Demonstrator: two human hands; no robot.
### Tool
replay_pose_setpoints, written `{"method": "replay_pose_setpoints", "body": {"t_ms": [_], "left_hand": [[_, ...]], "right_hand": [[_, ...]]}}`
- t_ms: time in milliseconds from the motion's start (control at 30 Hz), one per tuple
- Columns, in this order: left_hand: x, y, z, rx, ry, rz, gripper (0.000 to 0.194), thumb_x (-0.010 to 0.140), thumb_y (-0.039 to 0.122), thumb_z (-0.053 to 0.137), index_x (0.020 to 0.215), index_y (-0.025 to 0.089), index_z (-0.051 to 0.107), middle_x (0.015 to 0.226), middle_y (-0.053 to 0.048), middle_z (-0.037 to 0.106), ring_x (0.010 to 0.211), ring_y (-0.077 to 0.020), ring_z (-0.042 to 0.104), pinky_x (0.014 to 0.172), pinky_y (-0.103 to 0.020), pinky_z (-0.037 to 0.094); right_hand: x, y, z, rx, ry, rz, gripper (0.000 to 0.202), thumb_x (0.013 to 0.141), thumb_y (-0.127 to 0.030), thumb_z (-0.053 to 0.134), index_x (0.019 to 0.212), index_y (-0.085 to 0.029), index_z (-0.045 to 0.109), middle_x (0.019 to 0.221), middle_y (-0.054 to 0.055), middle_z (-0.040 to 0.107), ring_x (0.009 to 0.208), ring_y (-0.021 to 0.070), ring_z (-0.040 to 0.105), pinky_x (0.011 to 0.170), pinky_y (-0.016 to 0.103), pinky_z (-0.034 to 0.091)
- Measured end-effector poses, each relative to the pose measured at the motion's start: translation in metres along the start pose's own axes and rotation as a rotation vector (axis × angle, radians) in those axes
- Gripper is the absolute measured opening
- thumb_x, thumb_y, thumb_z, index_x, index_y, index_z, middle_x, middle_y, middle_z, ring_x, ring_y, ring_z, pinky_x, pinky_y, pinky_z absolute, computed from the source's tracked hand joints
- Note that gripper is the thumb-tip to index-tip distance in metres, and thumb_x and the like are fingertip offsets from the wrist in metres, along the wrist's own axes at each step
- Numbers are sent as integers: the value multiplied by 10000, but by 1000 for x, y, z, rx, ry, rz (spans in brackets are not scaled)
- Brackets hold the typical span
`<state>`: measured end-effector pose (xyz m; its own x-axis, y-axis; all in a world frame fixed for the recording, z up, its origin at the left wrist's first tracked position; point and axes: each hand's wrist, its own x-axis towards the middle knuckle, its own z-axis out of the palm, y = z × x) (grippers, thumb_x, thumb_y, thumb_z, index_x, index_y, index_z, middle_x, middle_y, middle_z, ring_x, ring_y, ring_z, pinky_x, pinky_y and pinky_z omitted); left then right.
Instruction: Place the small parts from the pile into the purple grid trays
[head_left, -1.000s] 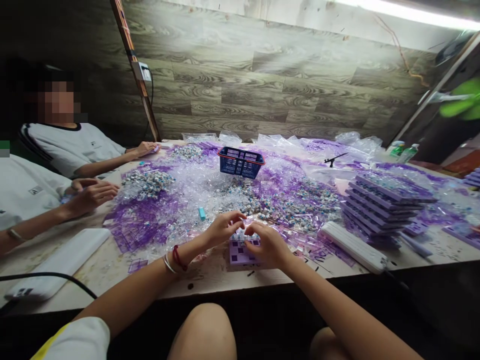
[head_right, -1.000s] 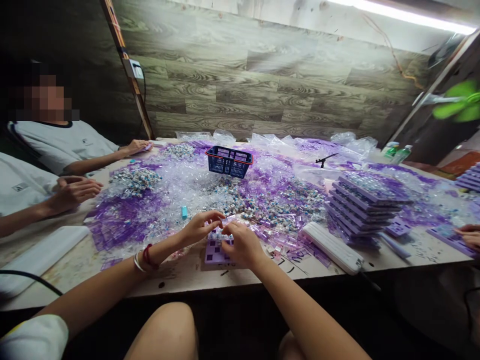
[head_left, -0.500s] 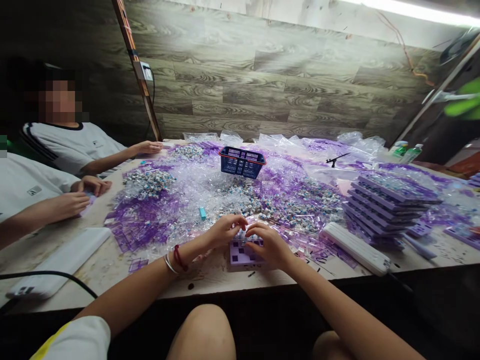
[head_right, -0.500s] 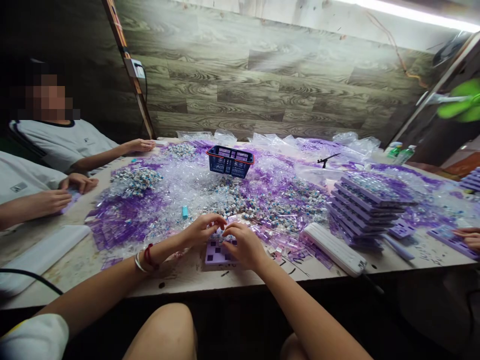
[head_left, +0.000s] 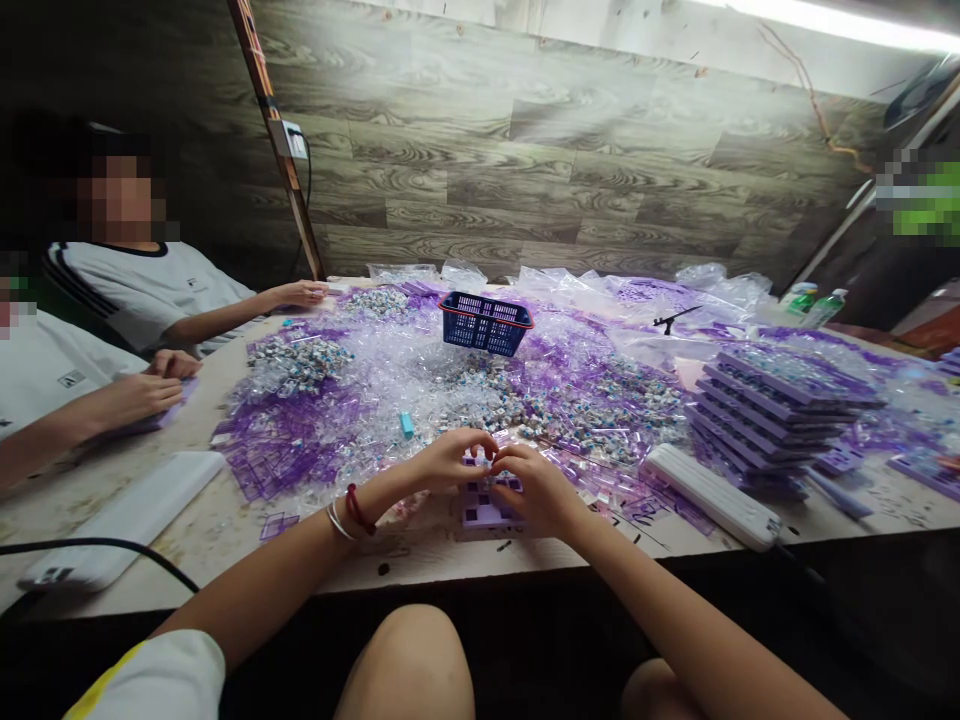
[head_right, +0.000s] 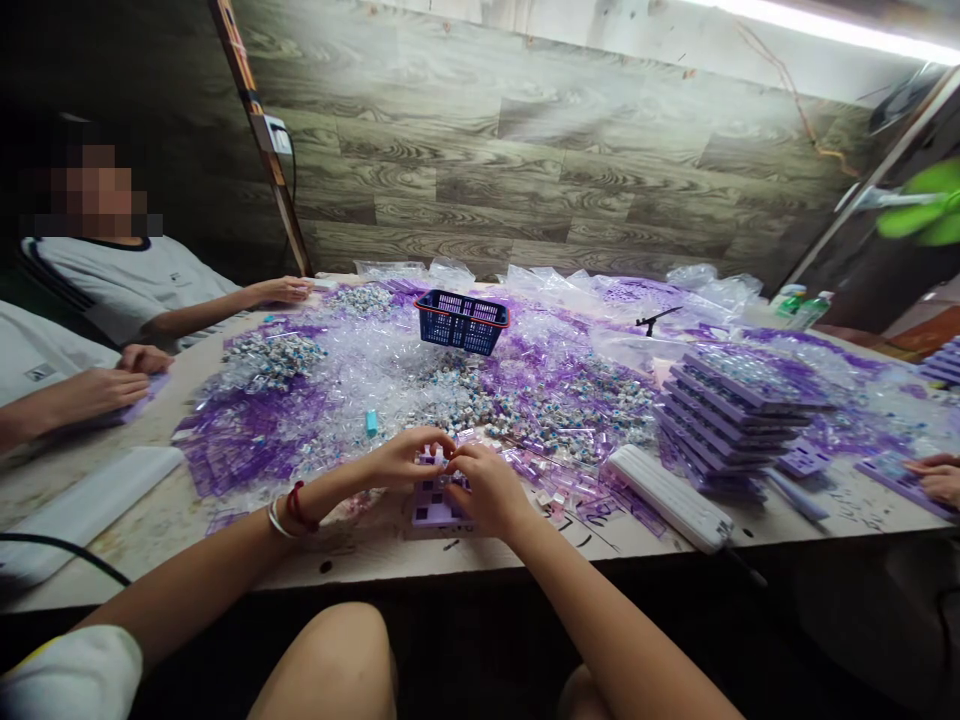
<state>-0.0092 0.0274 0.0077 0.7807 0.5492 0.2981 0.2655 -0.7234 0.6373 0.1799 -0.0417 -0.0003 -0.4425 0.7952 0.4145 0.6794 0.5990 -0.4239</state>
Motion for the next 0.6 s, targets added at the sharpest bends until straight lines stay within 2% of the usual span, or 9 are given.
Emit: {"method": "replay_pose_setpoints", "body": {"t_ms": [133, 333, 467, 600], "left_hand": [[0, -4, -4, -96, -66, -43, 279, 792, 340, 647, 1005, 160, 628, 982, -46, 649, 842, -163, 568, 739, -241, 426], [0, -11, -2, -181, -98, -117, 320, 738, 345, 694, 988, 160, 620, 914, -20, 618, 738, -129, 511, 684, -237, 407], [1, -13, 3, -342, -110, -189, 332, 692, 299, 711, 970, 155, 600, 933, -19, 608, 748, -128, 523, 673, -236, 412], [3, -16, 8, -502, -119, -280, 354, 625, 238, 728, 937, 145, 589, 835, 5, 589, 693, -115, 507, 613, -219, 392]], "right_hand": [[2, -1, 0, 0, -18, 13, 140, 724, -71, 694, 824, -169, 687, 990, 75, 672, 949, 206, 625, 872, 355, 489], [5, -3, -1, -6, -20, 31, 123, 719, -79, 696, 785, -182, 700, 954, 69, 679, 915, 196, 632, 843, 332, 491], [7, -5, -3, -4, -43, 29, 125, 702, -64, 710, 758, -176, 707, 907, 64, 689, 881, 191, 636, 826, 319, 493], [10, -7, -6, -5, -49, 27, 122, 690, -74, 727, 745, -182, 723, 870, 55, 702, 841, 186, 643, 786, 299, 497]]}}
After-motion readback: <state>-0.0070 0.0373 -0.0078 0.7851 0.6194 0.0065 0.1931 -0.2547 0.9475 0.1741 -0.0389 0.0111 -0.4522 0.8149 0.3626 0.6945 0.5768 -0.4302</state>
